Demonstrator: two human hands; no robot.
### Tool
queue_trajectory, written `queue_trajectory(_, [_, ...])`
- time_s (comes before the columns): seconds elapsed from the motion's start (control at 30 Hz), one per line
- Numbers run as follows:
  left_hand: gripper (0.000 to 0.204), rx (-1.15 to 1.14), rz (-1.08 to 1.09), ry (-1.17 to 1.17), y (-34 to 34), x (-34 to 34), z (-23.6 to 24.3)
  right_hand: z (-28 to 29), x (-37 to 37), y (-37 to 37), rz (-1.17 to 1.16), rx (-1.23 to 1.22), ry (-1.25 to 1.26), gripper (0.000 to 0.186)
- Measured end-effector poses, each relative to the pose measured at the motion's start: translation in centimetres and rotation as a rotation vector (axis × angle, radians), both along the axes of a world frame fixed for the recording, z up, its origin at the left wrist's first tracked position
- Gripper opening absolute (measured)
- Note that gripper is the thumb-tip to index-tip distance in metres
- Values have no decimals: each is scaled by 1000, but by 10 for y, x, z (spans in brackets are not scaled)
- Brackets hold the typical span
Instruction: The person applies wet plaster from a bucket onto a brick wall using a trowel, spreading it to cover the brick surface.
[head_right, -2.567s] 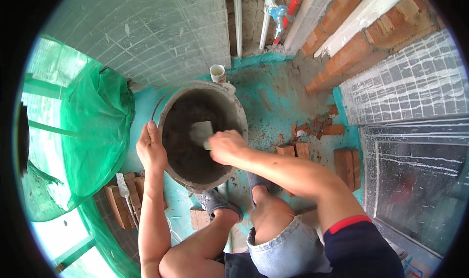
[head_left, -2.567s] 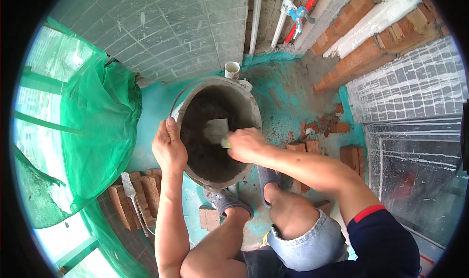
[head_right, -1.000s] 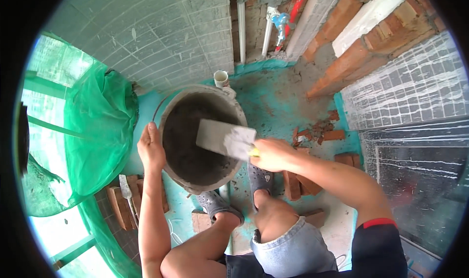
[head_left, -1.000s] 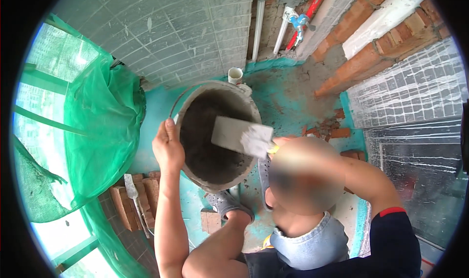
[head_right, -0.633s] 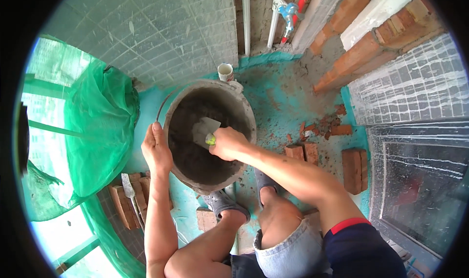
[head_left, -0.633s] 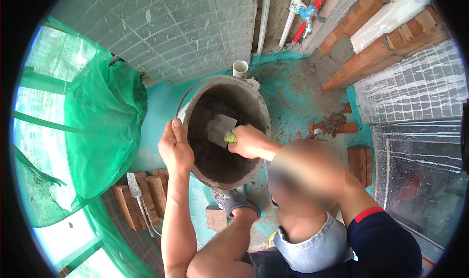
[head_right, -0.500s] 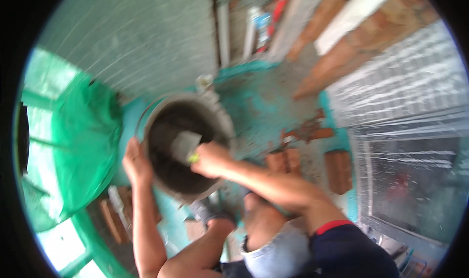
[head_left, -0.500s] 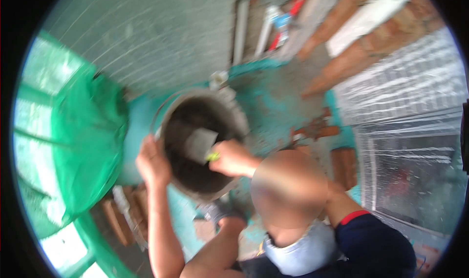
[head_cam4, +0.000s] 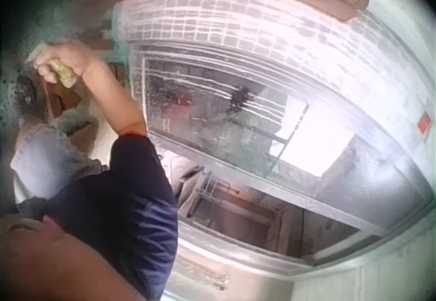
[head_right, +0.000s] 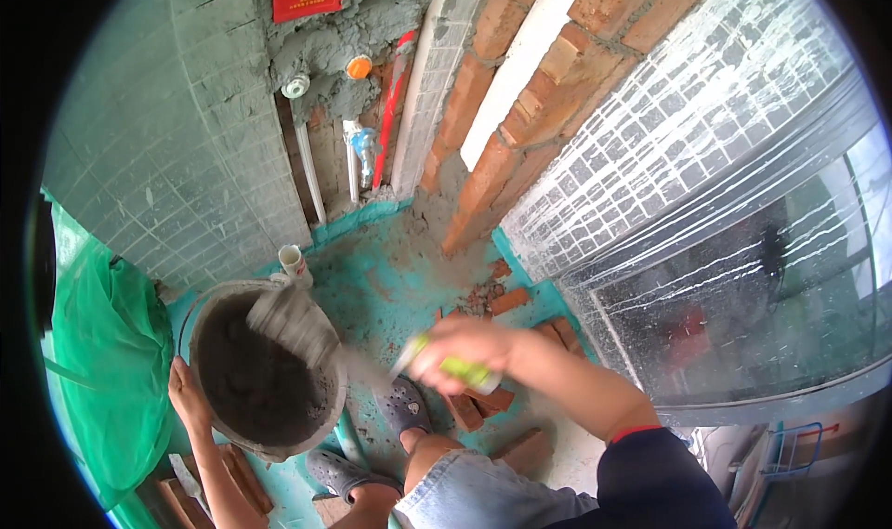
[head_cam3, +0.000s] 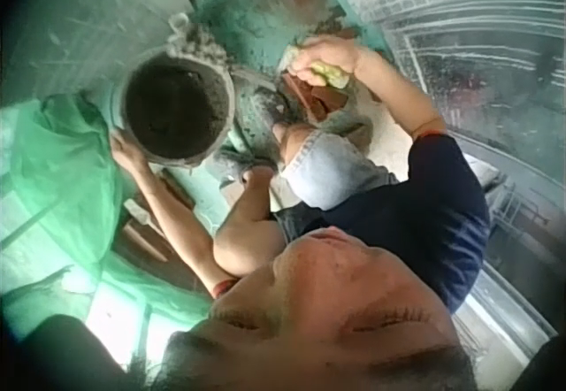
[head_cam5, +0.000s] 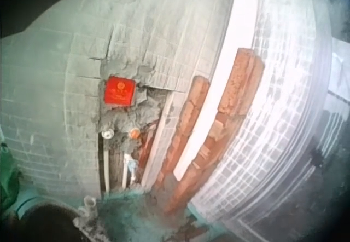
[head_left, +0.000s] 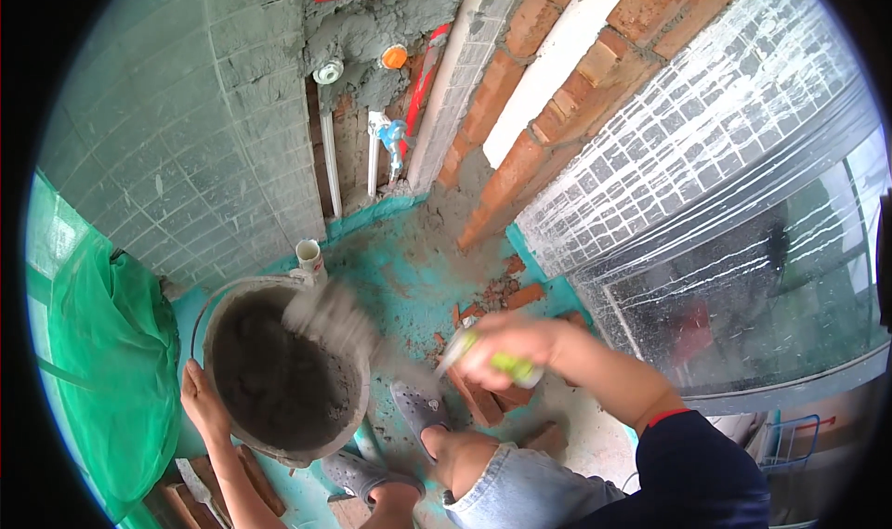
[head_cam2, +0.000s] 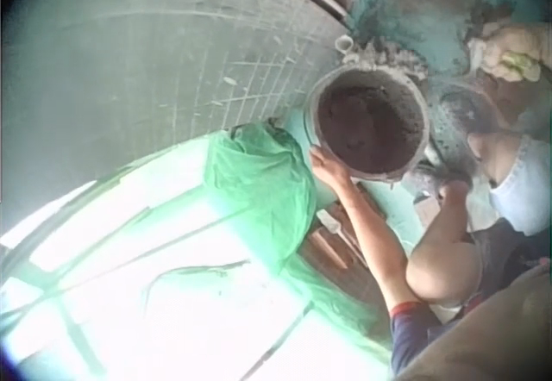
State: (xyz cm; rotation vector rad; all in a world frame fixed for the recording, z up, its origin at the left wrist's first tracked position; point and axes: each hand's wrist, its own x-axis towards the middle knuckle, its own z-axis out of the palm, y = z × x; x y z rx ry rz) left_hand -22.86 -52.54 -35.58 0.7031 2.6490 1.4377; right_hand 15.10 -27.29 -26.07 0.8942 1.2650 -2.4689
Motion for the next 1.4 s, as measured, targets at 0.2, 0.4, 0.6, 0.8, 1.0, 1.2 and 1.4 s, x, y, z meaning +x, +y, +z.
queue_trajectory(0.2, [41, 19, -4, 19, 8, 8, -5, -16, 47, 85, -534, -314, -15, 13])
queue_trajectory(0.4, [40, -38, 17, -27, -11, 4, 9, -47, -5, 7, -258, -52, -165, 13])
queue_trajectory(0.6, [41, -151, -15, 49, 35, 28, -2, -67, 8, -21, 119, 393, -203, 44])
queue_trajectory(0.8, [45, -141, -19, -2, 29, 41, 20, -40, -92, -58, 672, 1276, -276, 40])
queue_trajectory(1.0, [45, -154, -79, 16, 43, 63, 22, -140, -175, -72, 771, 1368, 64, 47])
queue_trajectory(1.2, [42, -72, -115, -11, 35, 52, 22, -134, -179, -76, 540, 952, 68, 53])
queue_trajectory(1.4, [39, -73, -86, -13, 44, 40, -4, -138, -139, -59, 438, 1114, 146, 56])
